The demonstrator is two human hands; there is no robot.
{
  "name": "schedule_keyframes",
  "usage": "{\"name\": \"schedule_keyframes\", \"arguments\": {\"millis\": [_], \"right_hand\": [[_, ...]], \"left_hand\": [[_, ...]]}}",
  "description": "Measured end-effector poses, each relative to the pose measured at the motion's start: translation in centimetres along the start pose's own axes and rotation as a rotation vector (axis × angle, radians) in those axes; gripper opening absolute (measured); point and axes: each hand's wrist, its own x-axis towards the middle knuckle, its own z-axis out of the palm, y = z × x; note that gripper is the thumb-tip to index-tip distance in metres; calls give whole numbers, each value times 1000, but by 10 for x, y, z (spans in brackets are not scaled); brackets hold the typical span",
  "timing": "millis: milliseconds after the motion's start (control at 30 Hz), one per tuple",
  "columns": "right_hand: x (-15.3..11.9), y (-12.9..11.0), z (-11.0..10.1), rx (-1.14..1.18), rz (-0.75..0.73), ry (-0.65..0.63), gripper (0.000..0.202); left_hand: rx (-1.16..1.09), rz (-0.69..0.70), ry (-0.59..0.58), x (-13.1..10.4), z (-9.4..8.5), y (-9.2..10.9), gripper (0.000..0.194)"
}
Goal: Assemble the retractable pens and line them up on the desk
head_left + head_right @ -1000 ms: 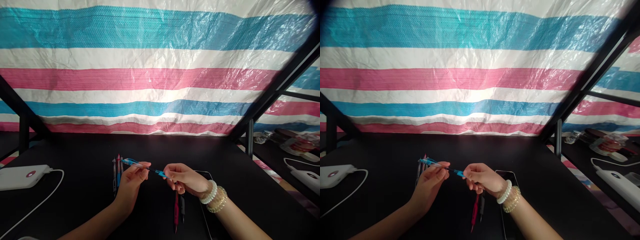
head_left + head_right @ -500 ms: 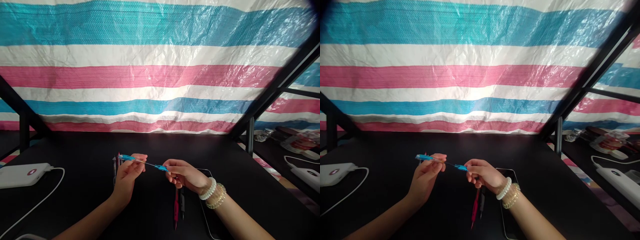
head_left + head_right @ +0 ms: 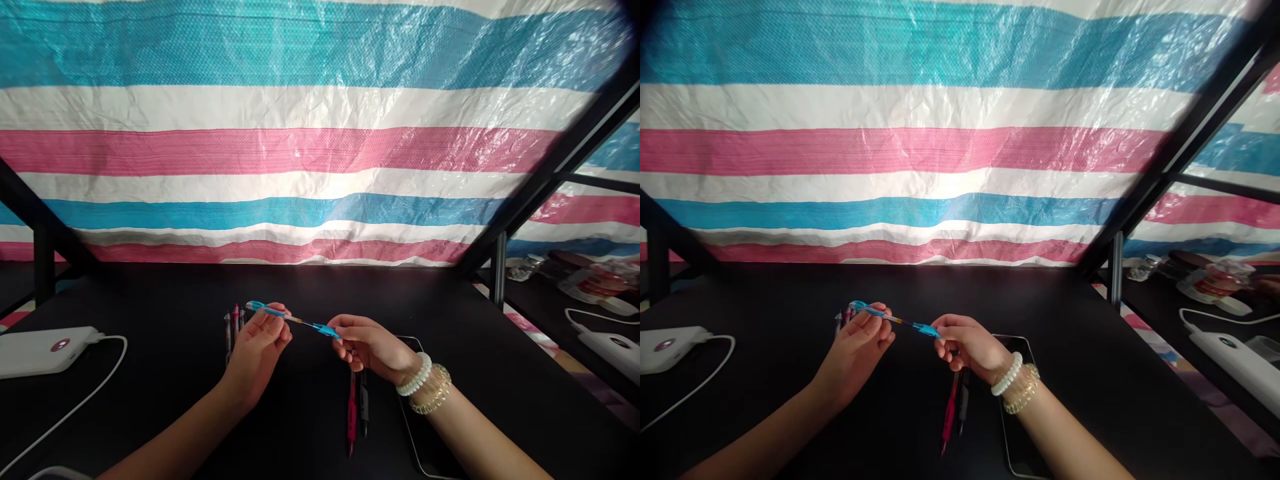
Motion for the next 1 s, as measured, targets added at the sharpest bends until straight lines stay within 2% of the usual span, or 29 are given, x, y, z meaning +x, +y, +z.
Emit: {"name": "schedule_keyframes", "arguments": {"millis": [167,267,633,800,1000], "right_hand": [[1,2,-2,63,-15,-12,23],[1,2,-2,89,-25,-16,22],[0,1,-1,68,-75,16,22],[1,0,0,-28,-130,98,23],[0,-1,1,-130,-190,161,22]], "left_hand": [[-304,-236,38,2,1,2,6],[-386,-302,29,2,2,3,5],[-346,-292,73,-1,2,-1,9],[-280,-260,132,-1,4,-2,8],[-191,-216,113,-2,5,-2,5]]}}
